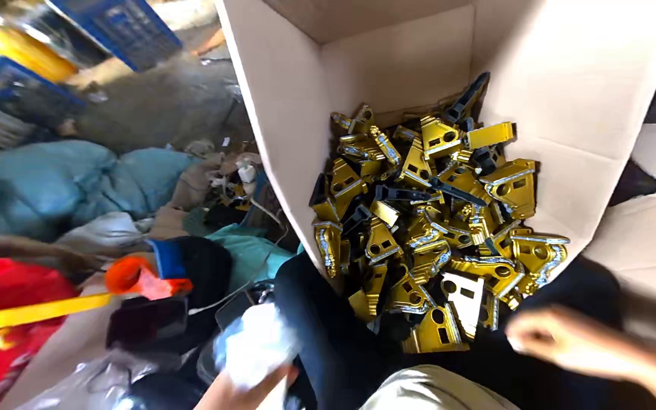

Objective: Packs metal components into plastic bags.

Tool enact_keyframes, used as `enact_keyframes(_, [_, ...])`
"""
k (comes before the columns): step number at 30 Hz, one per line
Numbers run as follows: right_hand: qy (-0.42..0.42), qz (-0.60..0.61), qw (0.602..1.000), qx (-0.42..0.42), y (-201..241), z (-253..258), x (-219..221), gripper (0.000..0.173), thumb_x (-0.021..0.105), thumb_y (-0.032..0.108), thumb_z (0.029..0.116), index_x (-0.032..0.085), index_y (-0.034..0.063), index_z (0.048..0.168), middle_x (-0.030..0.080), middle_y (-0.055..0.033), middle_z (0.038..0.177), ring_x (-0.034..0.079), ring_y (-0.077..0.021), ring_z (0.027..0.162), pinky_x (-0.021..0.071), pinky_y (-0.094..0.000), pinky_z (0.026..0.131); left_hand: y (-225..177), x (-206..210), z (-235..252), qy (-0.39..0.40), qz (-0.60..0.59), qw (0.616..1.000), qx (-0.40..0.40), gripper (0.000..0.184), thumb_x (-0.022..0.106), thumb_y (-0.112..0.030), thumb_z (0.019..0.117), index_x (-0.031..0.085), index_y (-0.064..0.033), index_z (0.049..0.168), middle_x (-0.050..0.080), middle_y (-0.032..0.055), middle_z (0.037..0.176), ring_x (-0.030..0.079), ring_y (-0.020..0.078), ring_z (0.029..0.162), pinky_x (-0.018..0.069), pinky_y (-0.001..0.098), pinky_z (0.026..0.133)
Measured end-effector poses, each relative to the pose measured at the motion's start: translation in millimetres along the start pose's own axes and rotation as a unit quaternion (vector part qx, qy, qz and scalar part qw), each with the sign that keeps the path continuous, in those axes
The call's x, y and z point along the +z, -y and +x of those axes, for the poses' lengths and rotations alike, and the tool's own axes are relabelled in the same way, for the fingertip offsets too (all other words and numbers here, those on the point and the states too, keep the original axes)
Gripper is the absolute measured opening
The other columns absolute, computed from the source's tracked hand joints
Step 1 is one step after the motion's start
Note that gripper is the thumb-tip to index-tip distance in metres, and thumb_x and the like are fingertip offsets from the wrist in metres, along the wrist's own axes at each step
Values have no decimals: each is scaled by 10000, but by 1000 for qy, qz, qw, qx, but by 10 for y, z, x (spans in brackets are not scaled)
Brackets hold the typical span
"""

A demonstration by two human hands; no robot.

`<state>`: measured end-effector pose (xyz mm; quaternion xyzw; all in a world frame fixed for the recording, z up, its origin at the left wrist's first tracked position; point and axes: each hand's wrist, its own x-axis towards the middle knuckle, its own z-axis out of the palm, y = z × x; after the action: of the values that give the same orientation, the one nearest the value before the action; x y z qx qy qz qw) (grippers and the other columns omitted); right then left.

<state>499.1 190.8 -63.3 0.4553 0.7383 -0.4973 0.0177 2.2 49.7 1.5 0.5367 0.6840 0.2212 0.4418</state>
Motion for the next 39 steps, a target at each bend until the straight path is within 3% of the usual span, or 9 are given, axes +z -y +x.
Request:
enact_keyframes(4, [-231, 155, 954, -109, 1143, 1083, -77, 588, 382, 421, 1082, 512, -25, 1443, 539, -206, 1466, 508, -267, 1377, 399, -441, 1161, -744, 801, 1133, -101, 129, 931, 325, 262, 791, -27, 725, 706, 105, 935, 738, 206, 883, 746, 285, 848, 605, 448, 794])
enact_keyframes(11, [-357, 72, 901, -235, 1351, 1454, -130, 619, 215, 386, 1096, 486, -11, 1485, 404, -156, 1601, 338, -279, 1505, 240, -484, 1244, -1376, 1586, 1703, -186, 63, 882, 428, 262, 778, -81, 735, 711, 118, 893, 727, 240, 867, 737, 356, 853, 593, 465, 800])
enact_keyframes(14, [-464, 43, 836, -289, 1393, 1506, 247, 691, 221, 428, 1103, 625, -99, 1294, 601, -247, 1392, 514, -351, 1374, 342, -486, 1187, -1398, 1590, 1771, -126, 94, 931, 329, 231, 630, -67, 925, 689, 133, 1025, 711, 274, 953, 713, 406, 937, 550, 527, 866])
enact_keyframes(20, [-257, 66, 950, -166, 1435, 2351, 413, 447, 585, 238, 1018, 610, -55, 1355, 516, -263, 1480, 486, -374, 1396, 388, -496, 1162, -778, 1217, 1287, -140, 8, 893, 427, 307, 770, -167, 771, 705, 86, 933, 731, 175, 874, 728, 223, 848, 590, 362, 792])
enact_keyframes(23, [-188, 81, 937, -285, 1748, 2748, 765, 598, 769, 209, 883, 588, -4, 1411, 423, -303, 1528, 457, -382, 1407, 427, -450, 1143, -393, 966, 966, -176, -206, 938, 214, 307, 753, -13, 789, 669, 95, 1064, 719, 73, 949, 664, 53, 907, 530, 219, 866])
enact_keyframes(26, [-170, 98, 954, -226, 1766, 2785, 645, 465, 767, 97, 831, 664, -20, 1269, 536, -277, 1399, 559, -341, 1277, 498, -425, 1047, -1, 793, 1021, -302, -436, 845, 73, 155, 582, -17, 871, 687, -125, 905, 657, -88, 678, 609, 17, 599, 537, 220, 602])
enact_keyframes(29, [-274, 65, 950, -138, 1579, 2482, 145, 237, 701, 40, 864, 718, -49, 1083, 628, -245, 1239, 660, -314, 1078, 584, -415, 891, 329, 863, 1108, -435, -371, 819, 56, 234, 634, 8, 898, 572, 24, 1123, 675, -78, 824, 656, -2, 733, 587, 222, 735])
enact_keyframes(33, [-400, -139, 903, -72, 1922, 2347, -461, 446, 722, 278, 930, 683, -20, 1260, 482, -318, 1462, 428, -571, 1329, 329, -751, 1033, 350, 910, 1310, -496, -298, 813, 67, 365, 676, -65, 901, 534, 115, 1185, 683, -60, 901, 665, -31, 814, 583, 206, 802])
enact_keyframes(39, [-117, -122, 984, -59, 2556, 3701, -598, 509, 556, 268, 1035, 501, 28, 1480, 444, -192, 1553, 314, -388, 1490, 165, -696, 1175, 455, 995, 1314, -504, -246, 825, 65, 500, 707, -32, 865, 475, 233, 1219, 690, 111, 1020, 675, 1, 925, 570, 214, 877])
